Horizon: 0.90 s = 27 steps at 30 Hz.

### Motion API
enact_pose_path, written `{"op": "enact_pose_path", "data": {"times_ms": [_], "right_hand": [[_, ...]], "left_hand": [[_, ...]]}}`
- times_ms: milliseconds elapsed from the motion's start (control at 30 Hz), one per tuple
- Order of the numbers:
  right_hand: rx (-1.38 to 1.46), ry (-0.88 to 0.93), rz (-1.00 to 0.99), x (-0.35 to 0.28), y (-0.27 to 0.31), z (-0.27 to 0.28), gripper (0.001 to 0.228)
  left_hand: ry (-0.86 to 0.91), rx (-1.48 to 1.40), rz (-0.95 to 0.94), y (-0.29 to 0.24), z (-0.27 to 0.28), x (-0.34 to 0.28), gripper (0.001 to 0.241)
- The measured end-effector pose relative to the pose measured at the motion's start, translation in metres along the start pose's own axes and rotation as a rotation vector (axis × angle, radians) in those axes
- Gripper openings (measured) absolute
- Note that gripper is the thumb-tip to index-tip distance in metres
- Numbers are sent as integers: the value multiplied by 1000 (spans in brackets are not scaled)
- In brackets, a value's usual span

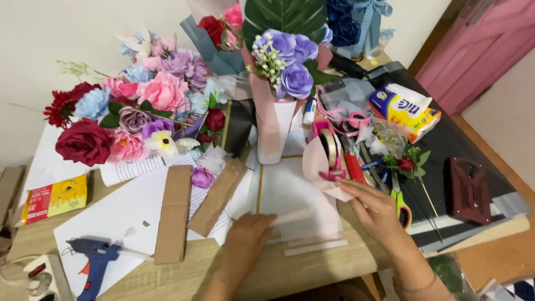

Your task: The person wraps a bouquet of purple artificial flowers and green leaves in pink and white paper. They fold the paper around the stems and secure it with tape, adjusting the arrangement to ensure the flowers are centered and the wrapping is neat.

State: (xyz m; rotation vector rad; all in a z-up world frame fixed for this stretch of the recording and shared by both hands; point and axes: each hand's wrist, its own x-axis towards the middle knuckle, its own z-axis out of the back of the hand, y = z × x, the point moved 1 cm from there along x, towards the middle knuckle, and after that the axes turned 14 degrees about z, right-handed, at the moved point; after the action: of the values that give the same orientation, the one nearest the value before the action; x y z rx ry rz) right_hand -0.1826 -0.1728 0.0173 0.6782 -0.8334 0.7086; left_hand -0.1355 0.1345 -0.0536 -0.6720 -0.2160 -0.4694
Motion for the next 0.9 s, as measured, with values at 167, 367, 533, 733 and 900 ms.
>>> {"op": "enact_pose_path", "data": {"times_ms": [167, 367, 533, 733, 900], "right_hand": [[77, 348, 26, 41, 11, -23, 35], [337, 597, -152, 67, 14, -28, 33], [219, 909, -238, 61, 14, -45, 64], [29, 757, -250, 43, -4, -55, 46], [80, 582, -297, 28, -17, -51, 40]], "left_hand": [[35, -115, 2, -20, 8, 17, 35], [-89, 84, -25, -25, 9, 29, 33], [-61, 22, -51, -24, 0, 24, 36], [-307, 294, -417, -35, 16, -9, 45], [-71, 342, -459, -30, 12, -24, 55]]}}
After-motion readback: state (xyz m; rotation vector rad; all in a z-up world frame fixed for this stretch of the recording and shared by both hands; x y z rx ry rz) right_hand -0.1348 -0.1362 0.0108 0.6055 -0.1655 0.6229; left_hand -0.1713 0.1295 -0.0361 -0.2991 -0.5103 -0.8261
